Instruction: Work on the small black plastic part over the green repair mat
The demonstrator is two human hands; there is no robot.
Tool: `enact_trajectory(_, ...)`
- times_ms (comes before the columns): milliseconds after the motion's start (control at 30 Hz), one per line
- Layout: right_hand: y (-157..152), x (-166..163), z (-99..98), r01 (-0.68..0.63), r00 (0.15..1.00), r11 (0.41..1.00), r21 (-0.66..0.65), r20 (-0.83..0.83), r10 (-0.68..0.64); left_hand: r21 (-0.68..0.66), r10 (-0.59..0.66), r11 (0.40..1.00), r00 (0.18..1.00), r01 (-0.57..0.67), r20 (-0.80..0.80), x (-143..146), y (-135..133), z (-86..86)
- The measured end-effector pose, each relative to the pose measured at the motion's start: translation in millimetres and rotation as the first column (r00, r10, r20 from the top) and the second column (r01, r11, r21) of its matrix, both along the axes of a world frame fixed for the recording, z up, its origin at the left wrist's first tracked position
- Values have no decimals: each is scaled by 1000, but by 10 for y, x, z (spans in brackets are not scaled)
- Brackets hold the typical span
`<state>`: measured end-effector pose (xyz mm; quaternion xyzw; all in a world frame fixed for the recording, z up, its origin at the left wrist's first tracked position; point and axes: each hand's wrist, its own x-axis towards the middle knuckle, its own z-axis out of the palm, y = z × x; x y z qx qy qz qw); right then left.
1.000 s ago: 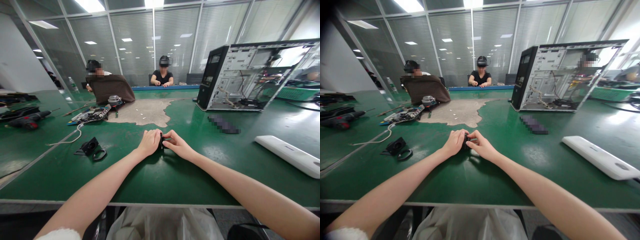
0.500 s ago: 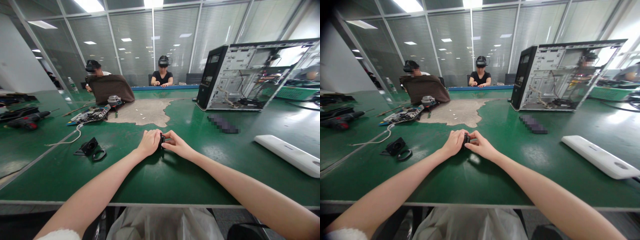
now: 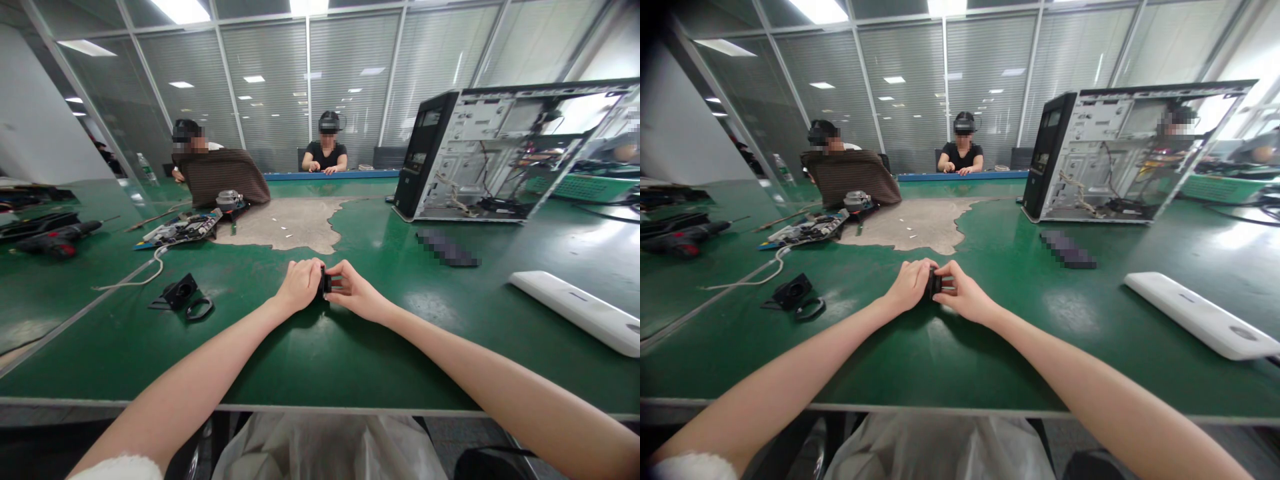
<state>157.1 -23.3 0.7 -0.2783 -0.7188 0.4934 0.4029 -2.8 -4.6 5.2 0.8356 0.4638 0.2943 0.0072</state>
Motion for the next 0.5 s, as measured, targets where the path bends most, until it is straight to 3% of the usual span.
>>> enact_trajectory(267, 7, -20, -10, 122, 990, 986, 115, 58, -129, -21, 14, 1000, 1000, -14, -5, -1, -5, 13)
enact_trajectory(433, -35, -14, -3, 204, 970, 940, 273, 77, -232, -39, 20, 999, 1000, -20, 3, -5, 1, 8)
enact_trajectory(500, -23, 2, -4, 238, 963, 939, 247, 66, -262, -41, 20, 999, 1000, -20, 10, -8, 7, 1)
